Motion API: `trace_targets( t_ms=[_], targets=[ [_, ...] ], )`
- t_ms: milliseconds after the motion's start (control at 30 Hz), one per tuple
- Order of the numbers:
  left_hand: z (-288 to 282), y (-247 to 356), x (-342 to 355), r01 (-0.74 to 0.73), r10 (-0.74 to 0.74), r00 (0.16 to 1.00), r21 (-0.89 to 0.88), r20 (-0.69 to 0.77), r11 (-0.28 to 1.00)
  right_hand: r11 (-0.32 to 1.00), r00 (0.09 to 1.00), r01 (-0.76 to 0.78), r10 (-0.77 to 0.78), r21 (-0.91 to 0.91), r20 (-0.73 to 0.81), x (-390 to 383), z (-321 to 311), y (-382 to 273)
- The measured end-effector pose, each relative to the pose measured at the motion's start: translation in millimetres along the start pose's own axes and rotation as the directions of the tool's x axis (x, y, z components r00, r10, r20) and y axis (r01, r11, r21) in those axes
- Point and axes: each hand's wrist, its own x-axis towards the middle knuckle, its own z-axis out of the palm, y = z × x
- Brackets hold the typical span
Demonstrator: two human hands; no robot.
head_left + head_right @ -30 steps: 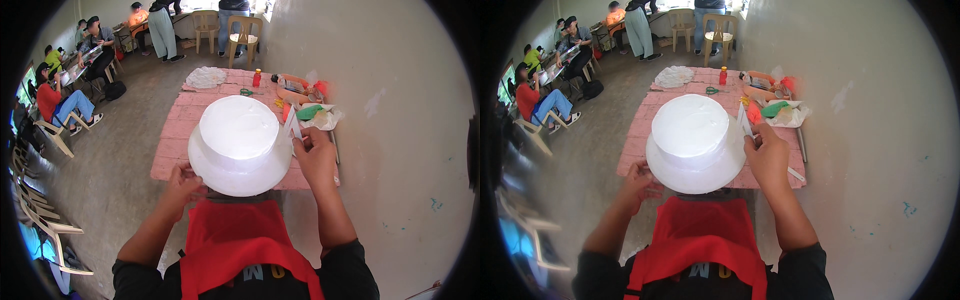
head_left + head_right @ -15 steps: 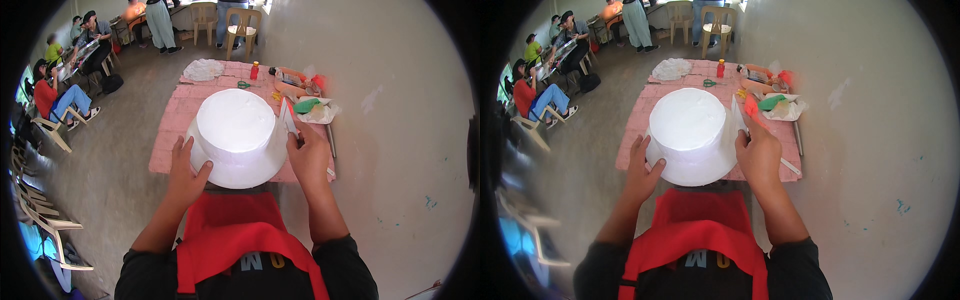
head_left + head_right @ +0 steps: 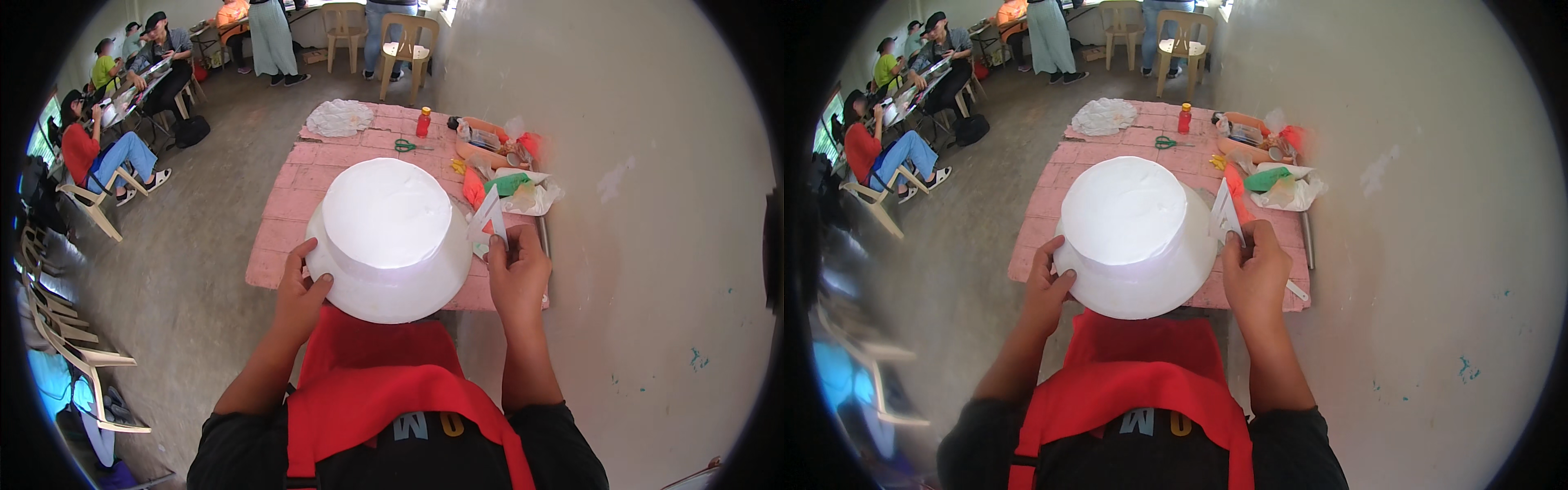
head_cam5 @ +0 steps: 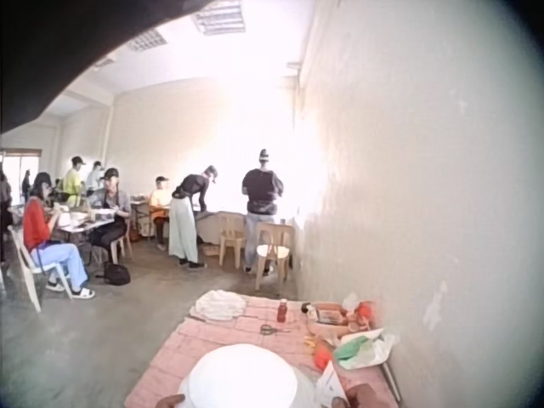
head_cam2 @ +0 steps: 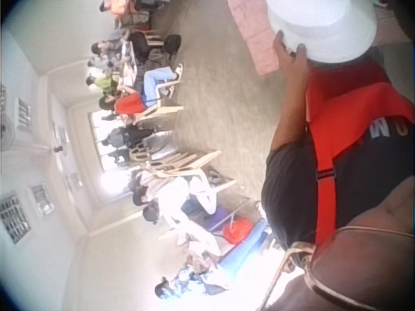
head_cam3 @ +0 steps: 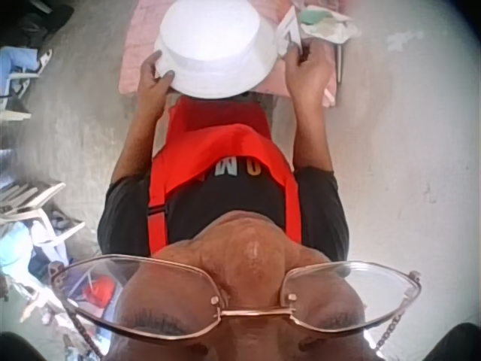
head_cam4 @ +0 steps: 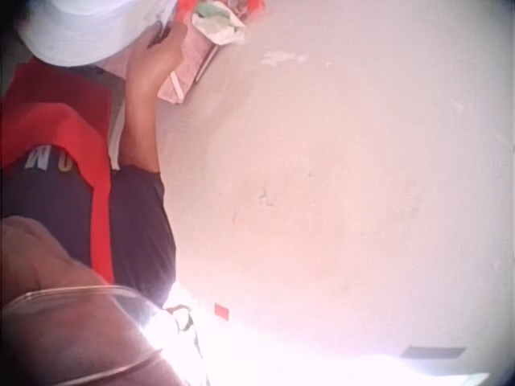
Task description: The person smooths the sides of a white cake on a rotating stand using a plastic scraper. They rotate the stand with one hand while holding the scraper against the cake with the other, repeatedly scraping to even the surface.
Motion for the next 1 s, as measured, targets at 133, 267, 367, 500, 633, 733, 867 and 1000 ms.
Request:
trace_targets(
  t_ms=[133,267,367,500,633,733,867,1000],
  targets=[
    [5.6,1.7,-1.1,0.001,-0.006,1.000,-0.171,-0.030,0.985,0.988,0.999,-0.042,0.038,0.145,0.028,-5.8,9.9,10.1],
    [12.2,8.6,-3.2,-0.003,-0.010,0.999,-0.257,-0.049,0.966,0.990,0.998,-0.041,0.033,0.133,0.057,-6.4,14.1,5.9],
    [9.8,4.3,-2.6,0.000,-0.012,0.999,-0.270,-0.043,0.963,0.994,0.998,-0.001,-0.006,0.112,0.055,-7.7,17.6,10.9],
    [8.1,-1.6,-1.7,-0.010,-0.001,0.999,-0.294,-0.038,0.956,0.997,0.999,0.008,-0.011,0.081,0.036,-12.7,18.6,13.0],
    [8.0,-2.9,-1.0,-0.046,0.030,0.998,-0.310,-0.056,0.950,0.999,0.998,0.047,-0.048,0.026,0.027,-13.2,21.8,14.4],
    [3.4,-8.2,1.0,-0.026,0.017,0.999,-0.304,-0.032,0.952,0.999,0.999,0.040,-0.040,0.033,0.022,-11.8,24.0,12.6],
    [1.0,-6.8,1.7,0.013,-0.011,1.000,-0.286,0.009,0.958,0.997,0.998,0.056,-0.055,0.057,-0.022,-9.9,24.4,13.9],
    [0.1,-6.3,0.0,-0.010,0.006,1.000,-0.263,-0.018,0.965,0.988,1.000,0.004,-0.002,0.152,-0.018,-10.5,25.1,8.9]
  ],
)
